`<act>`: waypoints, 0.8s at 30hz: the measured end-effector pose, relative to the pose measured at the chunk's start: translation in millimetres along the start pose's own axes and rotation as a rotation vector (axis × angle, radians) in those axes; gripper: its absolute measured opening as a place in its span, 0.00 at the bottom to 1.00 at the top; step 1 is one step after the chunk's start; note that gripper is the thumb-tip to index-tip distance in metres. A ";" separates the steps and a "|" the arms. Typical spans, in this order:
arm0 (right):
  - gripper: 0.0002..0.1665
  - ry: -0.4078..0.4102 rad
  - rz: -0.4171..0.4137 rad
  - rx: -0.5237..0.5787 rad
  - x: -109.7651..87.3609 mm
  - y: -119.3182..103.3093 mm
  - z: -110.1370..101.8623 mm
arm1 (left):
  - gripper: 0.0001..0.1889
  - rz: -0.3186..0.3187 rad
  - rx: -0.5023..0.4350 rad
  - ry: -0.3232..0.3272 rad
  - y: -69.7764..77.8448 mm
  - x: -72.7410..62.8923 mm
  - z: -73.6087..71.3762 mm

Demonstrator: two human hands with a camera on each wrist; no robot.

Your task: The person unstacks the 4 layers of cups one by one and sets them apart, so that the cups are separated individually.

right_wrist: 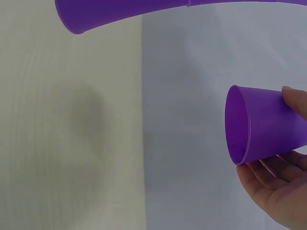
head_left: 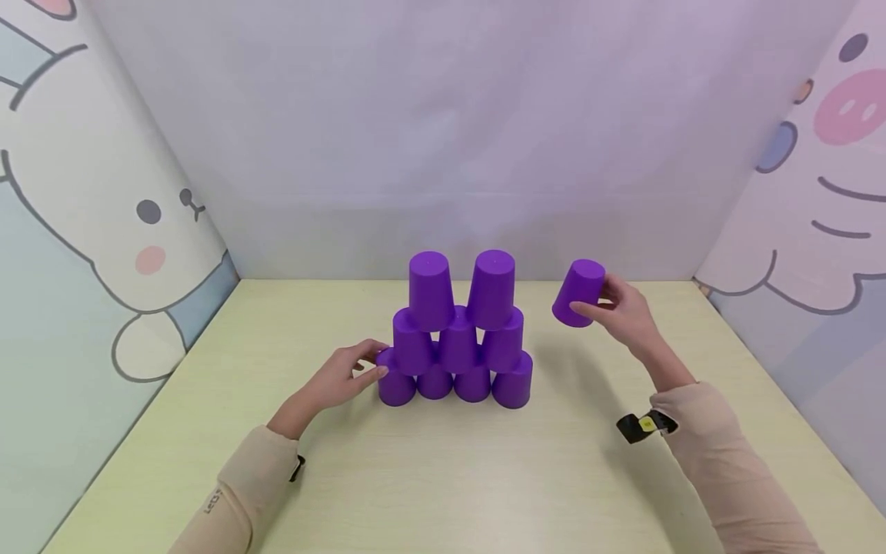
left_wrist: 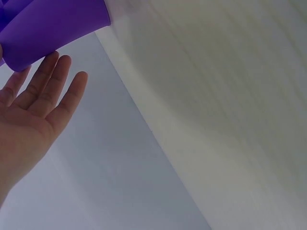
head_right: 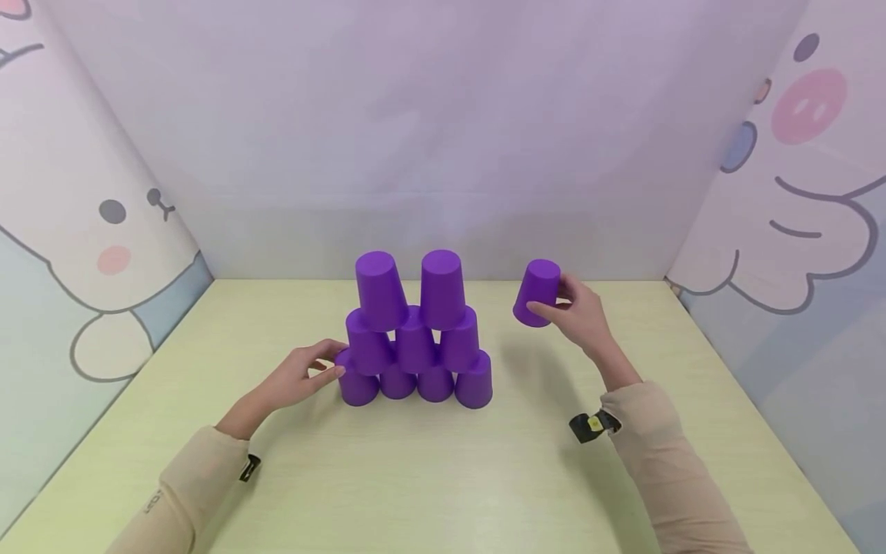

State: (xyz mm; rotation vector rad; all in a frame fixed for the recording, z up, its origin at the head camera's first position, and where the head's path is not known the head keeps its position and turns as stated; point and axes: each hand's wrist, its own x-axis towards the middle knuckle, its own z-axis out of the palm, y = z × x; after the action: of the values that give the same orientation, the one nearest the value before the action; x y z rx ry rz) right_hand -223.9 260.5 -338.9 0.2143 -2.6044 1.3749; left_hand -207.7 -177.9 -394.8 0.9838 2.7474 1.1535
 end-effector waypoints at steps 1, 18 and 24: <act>0.36 -0.004 0.008 -0.002 -0.2 2.7 0.9 | 0.15 0.000 0.000 -0.001 0.2 0.0 -0.2; 0.39 -0.097 0.086 -0.064 1.8 38.8 6.6 | 0.15 -0.004 0.001 -0.005 1.3 2.9 -1.0; 0.40 -0.125 0.110 -0.082 2.0 51.0 10.1 | 0.15 -0.005 0.002 -0.001 -0.3 2.9 -0.2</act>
State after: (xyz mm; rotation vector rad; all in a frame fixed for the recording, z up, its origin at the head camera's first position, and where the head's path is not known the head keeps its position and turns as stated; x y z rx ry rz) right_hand -237.8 280.6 -384.8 0.1516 -2.8079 1.3252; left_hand -210.2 -176.6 -394.2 0.9772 2.7493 1.1498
